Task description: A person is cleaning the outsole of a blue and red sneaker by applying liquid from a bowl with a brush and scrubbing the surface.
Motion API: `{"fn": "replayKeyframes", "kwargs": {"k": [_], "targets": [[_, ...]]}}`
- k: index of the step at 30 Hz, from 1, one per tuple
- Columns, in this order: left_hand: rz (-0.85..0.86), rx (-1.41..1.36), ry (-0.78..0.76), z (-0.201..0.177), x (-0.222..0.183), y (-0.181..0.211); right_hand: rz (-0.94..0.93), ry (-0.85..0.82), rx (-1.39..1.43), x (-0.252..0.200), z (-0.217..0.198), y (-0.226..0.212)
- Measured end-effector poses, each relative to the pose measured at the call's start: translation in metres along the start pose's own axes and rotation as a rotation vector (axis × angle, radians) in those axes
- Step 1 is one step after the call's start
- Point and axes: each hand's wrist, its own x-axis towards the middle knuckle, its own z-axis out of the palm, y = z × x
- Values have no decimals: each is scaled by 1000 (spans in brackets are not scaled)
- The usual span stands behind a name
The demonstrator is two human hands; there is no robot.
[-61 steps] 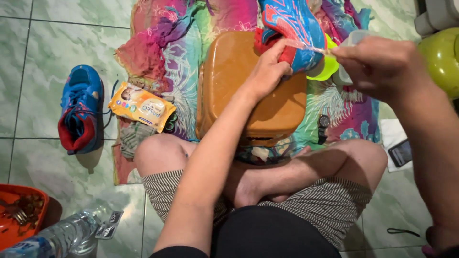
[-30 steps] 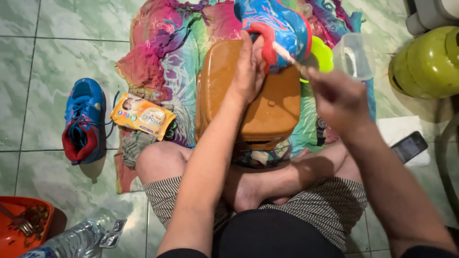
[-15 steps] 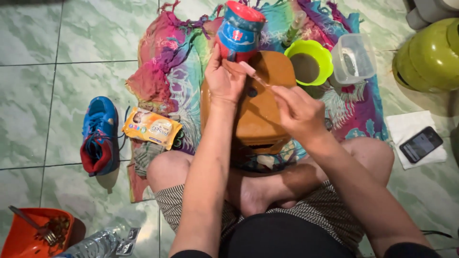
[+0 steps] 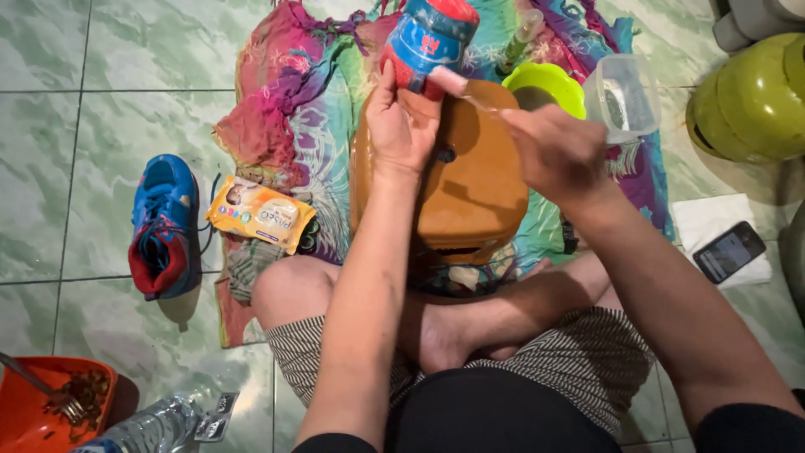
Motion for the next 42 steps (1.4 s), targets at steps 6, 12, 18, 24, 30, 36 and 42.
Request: {"fn": "replayKeyframes", "kwargs": {"k": [6, 12, 18, 24, 30, 36, 42], "targets": [[-43, 47, -47, 11, -3, 0, 11, -44, 81, -19, -3, -5], [-54, 17, -141, 27, -5, -9, -15, -12, 48, 33, 18, -14], [-73, -71, 332, 33, -5, -10, 67, 11, 149, -1, 25, -4], [-33, 13, -75, 24, -10, -25, 135, 20, 208, -3, 10, -10], [-77, 24, -193, 43, -11, -31, 297, -18, 232, 48, 23, -38], [0, 61, -154, 42, -13, -21, 307, -41, 253, -3, 1, -34], [-62, 53, -132, 30, -12, -35, 208, -3, 120, -6, 5, -20]]}}
